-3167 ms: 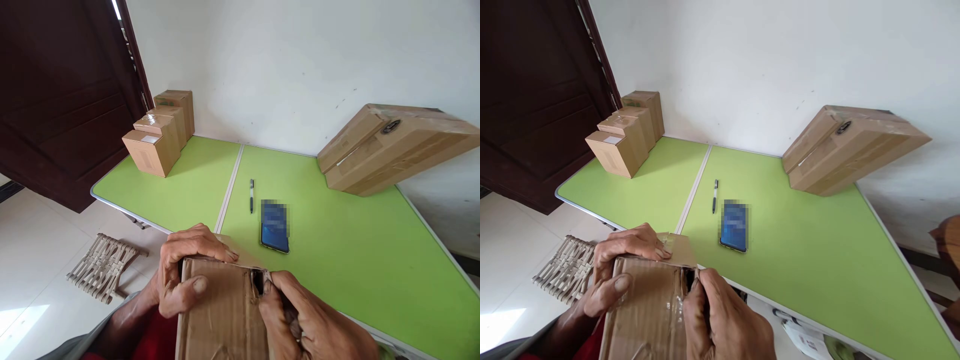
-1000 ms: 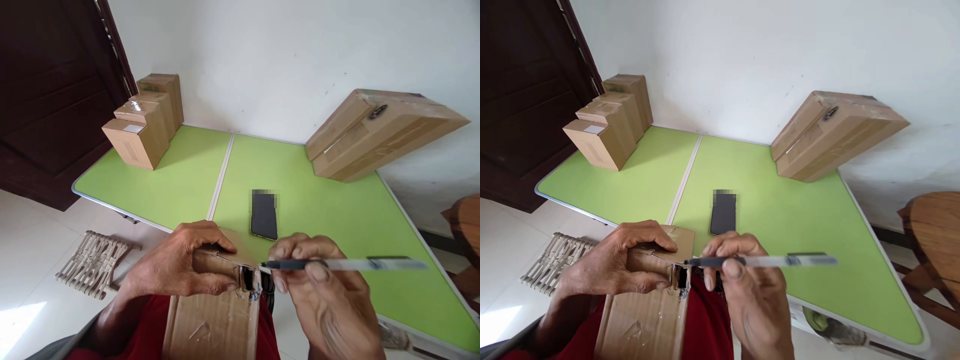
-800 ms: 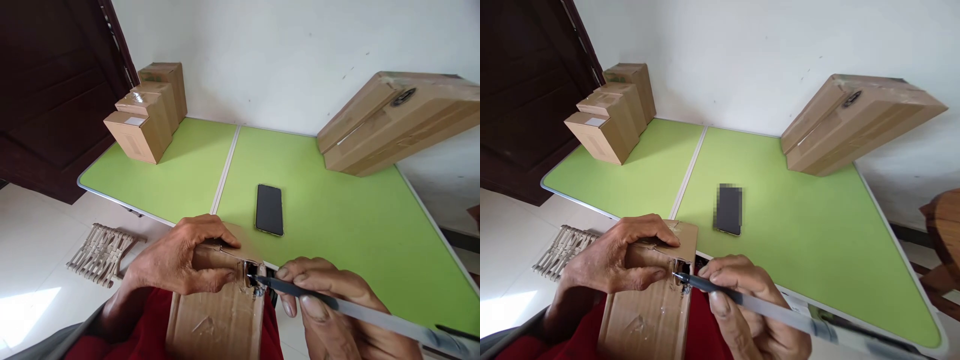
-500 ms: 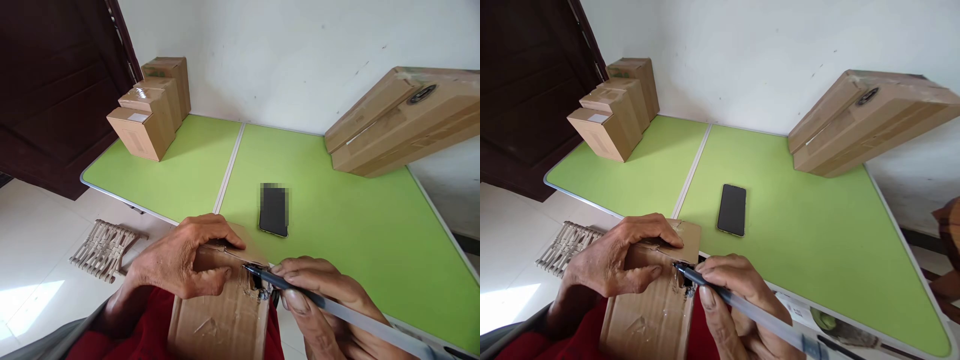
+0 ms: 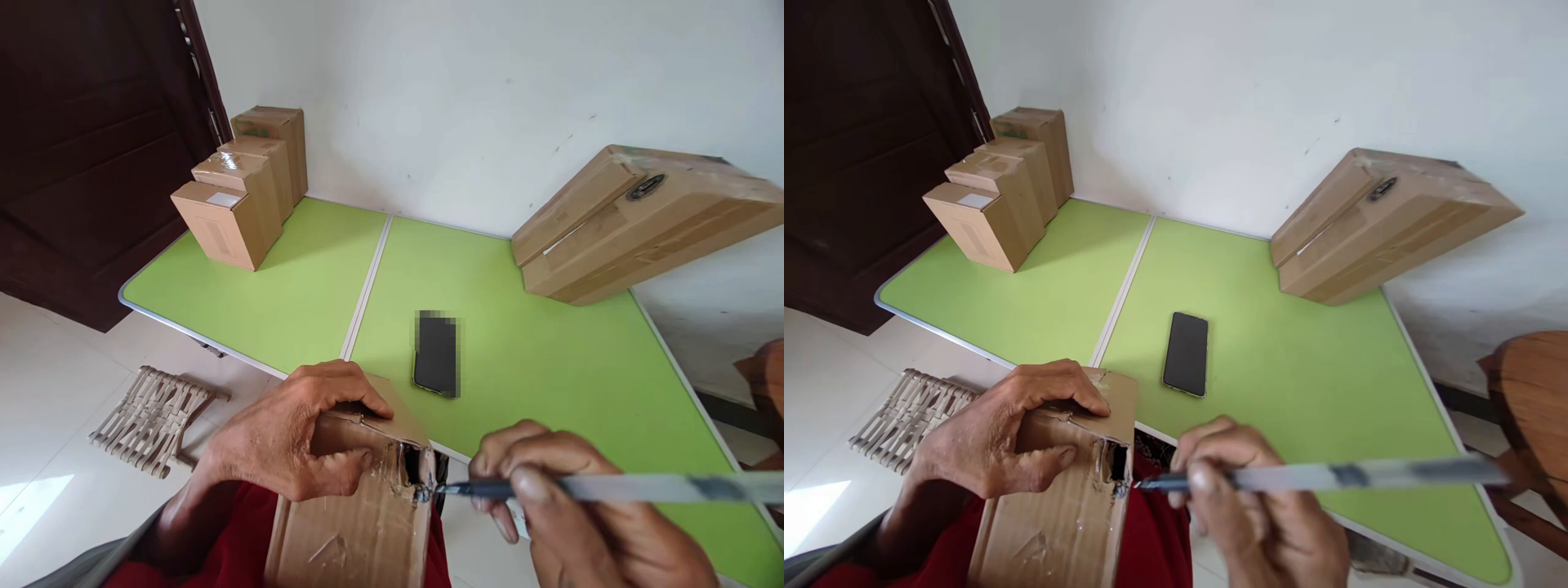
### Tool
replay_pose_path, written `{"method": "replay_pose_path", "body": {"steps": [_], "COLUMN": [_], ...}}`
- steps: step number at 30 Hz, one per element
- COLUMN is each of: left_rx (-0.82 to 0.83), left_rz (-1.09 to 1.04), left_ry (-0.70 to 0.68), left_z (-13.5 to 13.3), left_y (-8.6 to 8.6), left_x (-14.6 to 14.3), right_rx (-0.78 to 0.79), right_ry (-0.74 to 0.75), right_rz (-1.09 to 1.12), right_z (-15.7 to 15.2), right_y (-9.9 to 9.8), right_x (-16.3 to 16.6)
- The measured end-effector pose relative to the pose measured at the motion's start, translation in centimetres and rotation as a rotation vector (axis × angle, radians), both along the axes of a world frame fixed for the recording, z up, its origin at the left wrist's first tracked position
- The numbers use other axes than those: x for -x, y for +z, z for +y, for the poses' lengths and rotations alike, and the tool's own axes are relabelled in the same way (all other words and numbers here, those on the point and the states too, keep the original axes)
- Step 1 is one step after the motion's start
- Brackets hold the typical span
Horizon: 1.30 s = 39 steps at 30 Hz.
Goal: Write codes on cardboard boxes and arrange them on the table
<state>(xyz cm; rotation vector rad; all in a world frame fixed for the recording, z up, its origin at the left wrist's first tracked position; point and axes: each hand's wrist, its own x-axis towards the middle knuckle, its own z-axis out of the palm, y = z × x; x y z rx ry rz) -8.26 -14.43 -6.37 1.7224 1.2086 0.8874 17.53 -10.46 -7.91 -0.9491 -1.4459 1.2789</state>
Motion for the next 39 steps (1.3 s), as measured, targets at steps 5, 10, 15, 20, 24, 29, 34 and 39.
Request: {"method": "replay_pose_path", "body": {"steps": [5,10,15,20,24,29,34,39], "left_rx": [-0.014,-0.034,-0.035,-0.028,-0.066,-0.095,-0.066,-0.056], "left_rz": [0.001,-0.013,-0.019,-0.011,-0.013,0.028,0.008,-0.008], "left_ry": [0.008,0.025,0.024,0.029,0.017,0.019,0.033,0.028], "left_z": [-0.2,-0.3,-0.2,-0.1,-0.4,-0.6,-0.7,-0.6], "left_y": [0.0,-0.3,-0.4,-0.5,-0.6,-0.5,-0.5,-0.5], "left_x": [-0.1,0.0,0.0,0.2,0.4,0.3,0.3,0.3], "right_rx": [0.099,0.134,0.165,0.138,0.126,0.233,0.328,0.368], "right_ry": [0.108,0.104,0.063,0.018,-0.162,-0.276,-0.272,-0.137], "right_rz": [-0.377,-0.985,-1.186,-1.275,-1.33,-1.316,-1.107,-0.663], "right_z": [8.9,15.2,15.7,14.2,11.7,10.3,11.9,11.1], "right_y": [-3.7,-8.6,-10.5,-9.5,-9.1,-10.0,-11.0,-12.2], "right_x": [2.3,9.3,12.2,11.0,8.0,5.1,4.3,3.5]}}
